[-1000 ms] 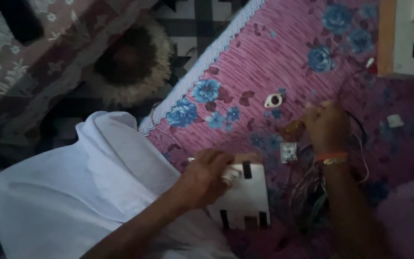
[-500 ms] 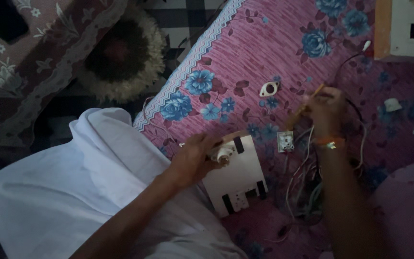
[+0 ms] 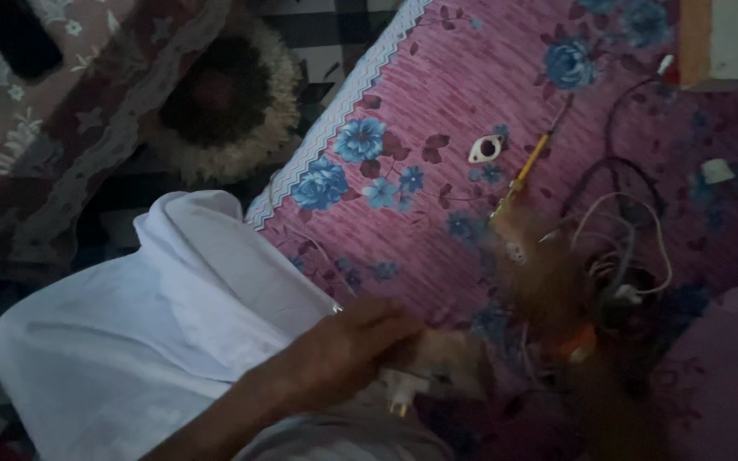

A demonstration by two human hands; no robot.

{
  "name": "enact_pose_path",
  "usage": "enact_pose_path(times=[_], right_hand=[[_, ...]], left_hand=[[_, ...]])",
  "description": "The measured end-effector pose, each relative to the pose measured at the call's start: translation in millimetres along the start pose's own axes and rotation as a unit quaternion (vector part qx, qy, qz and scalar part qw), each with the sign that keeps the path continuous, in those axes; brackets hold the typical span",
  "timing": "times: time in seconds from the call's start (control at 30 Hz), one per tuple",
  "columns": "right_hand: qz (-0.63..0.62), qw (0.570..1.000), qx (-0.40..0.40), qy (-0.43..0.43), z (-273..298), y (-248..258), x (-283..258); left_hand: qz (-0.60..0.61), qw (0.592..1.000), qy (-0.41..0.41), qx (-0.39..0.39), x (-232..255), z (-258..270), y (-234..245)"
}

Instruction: The person assembles and repairs an electrical switchboard by attaching a light socket and switches, connecting wires by hand, and tightening screws using a screwdriver.

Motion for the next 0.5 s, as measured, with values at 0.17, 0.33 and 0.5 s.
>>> enact_pose_path(times=[0.17,0.33,0.5], right_hand=[[0.090,0.991,-0.072,0.071,41.7,-41.4,-22.1],[0.285,0.927,-0.243,-0.017,71.1,-81.1,43.3],[0.132,0.972,-0.193,0.005,77.4,-75.3,28.8]], left_hand=[[-0.013,1.000,0.004,-0.006,3.7,12.5,-4.8],[-0.018,0.999,0.022,-0.018,-9.7,20.7,-10.3],[-0.024,0.998,0.066,-0.003,-11.2,25.0,-2.2]])
Point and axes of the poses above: each hand's wrist, its own z-axis away from the middle knuckle, its own y-axis out of the back of the hand, x = y × z, the point moved 9 cm from there along -z, towards the middle knuckle, and after that the axes turned 5 degrees about -z, right-handed, at the moved point
